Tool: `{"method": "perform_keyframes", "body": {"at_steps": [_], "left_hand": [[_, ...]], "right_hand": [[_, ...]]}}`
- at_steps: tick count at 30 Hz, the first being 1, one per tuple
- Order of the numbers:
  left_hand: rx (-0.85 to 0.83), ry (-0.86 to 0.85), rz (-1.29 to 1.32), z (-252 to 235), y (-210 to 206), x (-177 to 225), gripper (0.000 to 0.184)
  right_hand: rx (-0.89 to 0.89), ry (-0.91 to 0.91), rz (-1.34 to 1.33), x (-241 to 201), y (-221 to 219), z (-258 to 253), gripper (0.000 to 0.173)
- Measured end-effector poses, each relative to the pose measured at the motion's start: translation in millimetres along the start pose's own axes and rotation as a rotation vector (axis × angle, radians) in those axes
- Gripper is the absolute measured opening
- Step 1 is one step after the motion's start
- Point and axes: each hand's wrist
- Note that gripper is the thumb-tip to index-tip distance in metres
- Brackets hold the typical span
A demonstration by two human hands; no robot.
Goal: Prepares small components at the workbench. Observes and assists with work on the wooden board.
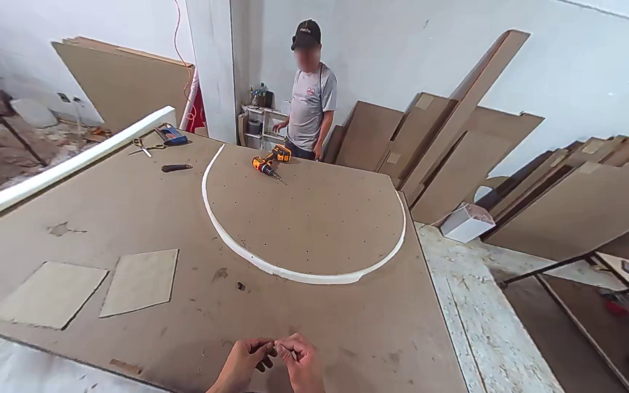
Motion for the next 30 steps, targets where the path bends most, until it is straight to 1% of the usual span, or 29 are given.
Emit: {"method": "perform_keyframes", "body": {"at_steps": [5, 8, 10, 11, 12, 14, 16, 17, 21, 30], "left_hand": [[0.013, 0.003, -0.006, 1.6, -0.4, 1.3, 0.023], [0.011, 0.007, -0.006, 1.6, 0.7, -0.9, 0.023], [0.009, 0.013, -0.009, 1.1, 1.1, -2.2, 0.024], [0.009, 0.016, -0.01, 0.9, 0.9, -2.4, 0.024], [0.011, 0.018, -0.01, 1.1, 1.0, -1.9, 0.023], [0.01, 0.025, -0.003, 2.6, 0.1, -1.6, 0.023], [-0.003, 0.033, -0.005, 2.6, -0.1, -2.1, 0.024], [-0.004, 0.03, -0.007, 1.9, -0.6, -2.0, 0.025], [0.005, 0.028, -0.008, 1.1, -0.9, -2.2, 0.024], [0.012, 0.024, -0.022, -0.4, -0.6, -2.6, 0.024]], "right_hand": [[0.01, -0.112, 0.074, -5.3, -0.1, 2.6, 0.008], [0.024, -0.193, 0.109, -7.7, -0.2, 4.1, 0.018], [0.066, -0.244, 0.125, -8.6, -0.6, 3.7, 0.03], [0.093, -0.251, 0.123, -7.6, -1.1, 3.3, 0.036], [0.117, -0.235, 0.097, -5.7, -2.1, 3.1, 0.038], [0.09, -0.144, -0.008, -0.9, -1.5, 3.6, 0.034], [0.029, -0.111, -0.072, -1.8, -0.7, 3.6, 0.024], [0.017, -0.105, -0.065, -3.0, -0.6, 3.1, 0.022], [0.008, -0.146, -0.074, -7.2, -2.5, 4.2, 0.02], [-0.013, -0.14, -0.134, -6.6, 0.8, -0.8, 0.021]]}}
Point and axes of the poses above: each hand's wrist, its own z-axis away from the middle knuckle, its own y-axis out of the back of the hand, x = y × z, and after that the axes turned 9 degrees about y, right-handed
